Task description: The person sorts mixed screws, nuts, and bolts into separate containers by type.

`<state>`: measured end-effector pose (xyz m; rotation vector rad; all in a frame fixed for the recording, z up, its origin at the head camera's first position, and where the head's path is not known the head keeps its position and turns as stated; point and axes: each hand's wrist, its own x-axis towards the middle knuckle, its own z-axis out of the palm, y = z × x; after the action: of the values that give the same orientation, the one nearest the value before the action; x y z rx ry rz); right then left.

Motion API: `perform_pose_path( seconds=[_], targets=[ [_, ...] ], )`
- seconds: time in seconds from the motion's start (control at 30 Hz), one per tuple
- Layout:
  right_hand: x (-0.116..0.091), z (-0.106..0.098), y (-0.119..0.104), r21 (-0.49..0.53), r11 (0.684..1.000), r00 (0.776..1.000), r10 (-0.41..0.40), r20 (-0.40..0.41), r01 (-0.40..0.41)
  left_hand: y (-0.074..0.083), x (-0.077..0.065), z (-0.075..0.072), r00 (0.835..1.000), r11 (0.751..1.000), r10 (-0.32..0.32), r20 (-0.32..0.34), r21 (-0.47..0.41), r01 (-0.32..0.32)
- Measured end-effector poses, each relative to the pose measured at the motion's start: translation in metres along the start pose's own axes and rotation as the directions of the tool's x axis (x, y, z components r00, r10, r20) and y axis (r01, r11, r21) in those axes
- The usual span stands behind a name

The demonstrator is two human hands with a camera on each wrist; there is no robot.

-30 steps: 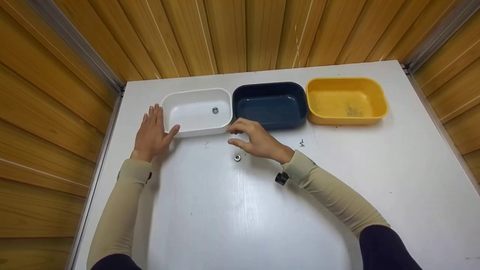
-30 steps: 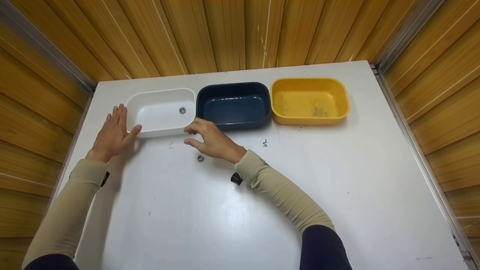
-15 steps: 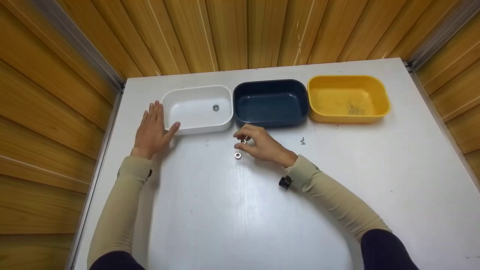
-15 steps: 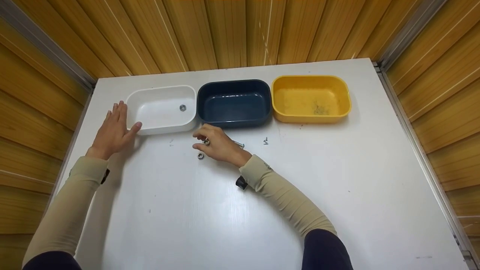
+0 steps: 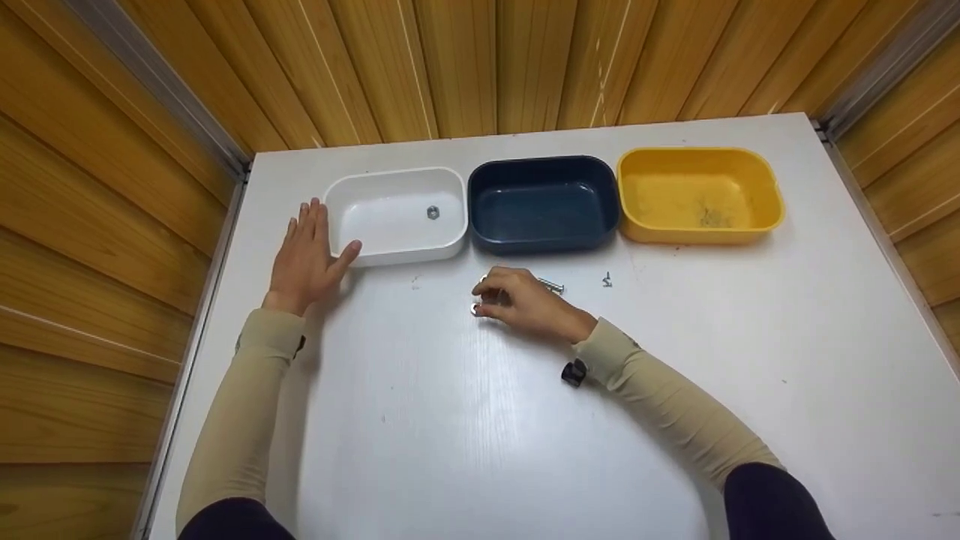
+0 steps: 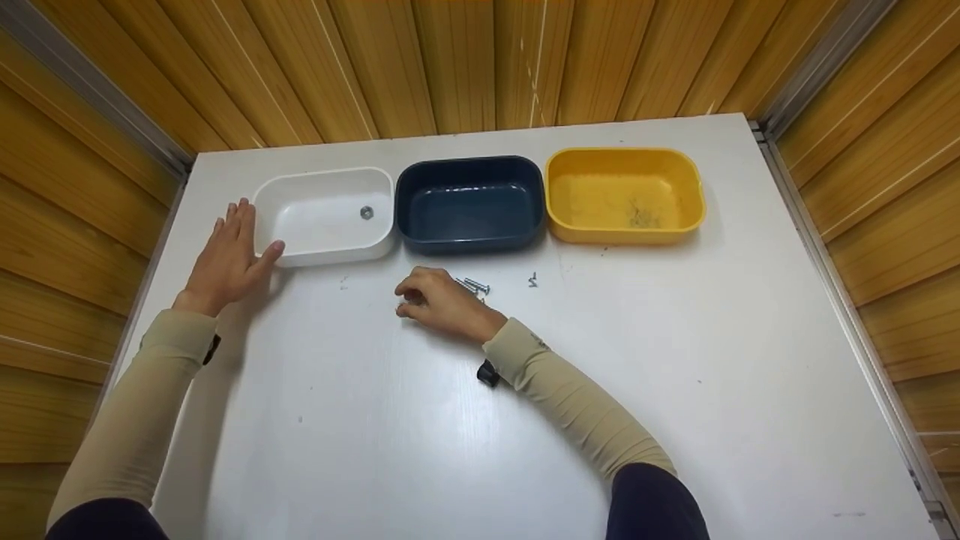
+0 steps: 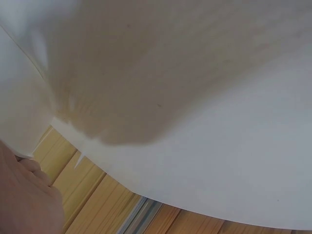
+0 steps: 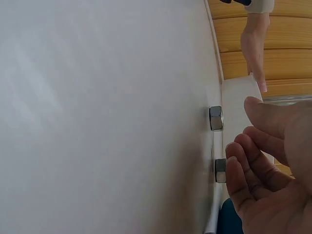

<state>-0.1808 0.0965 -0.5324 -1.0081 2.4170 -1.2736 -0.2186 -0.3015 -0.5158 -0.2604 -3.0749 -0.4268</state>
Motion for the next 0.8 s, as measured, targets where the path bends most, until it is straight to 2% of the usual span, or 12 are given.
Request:
perform_pose_path(
  seconds=[0.8],
  targets=[
    [0.0024,0.0074,-0.0001,-0.133,0.99,0.997,0.043,0.063,-0.034,0.0005,-0.0002,0.0006,1.0,1.0,0.001,-0.007,-0.011,-0.002]
  ],
)
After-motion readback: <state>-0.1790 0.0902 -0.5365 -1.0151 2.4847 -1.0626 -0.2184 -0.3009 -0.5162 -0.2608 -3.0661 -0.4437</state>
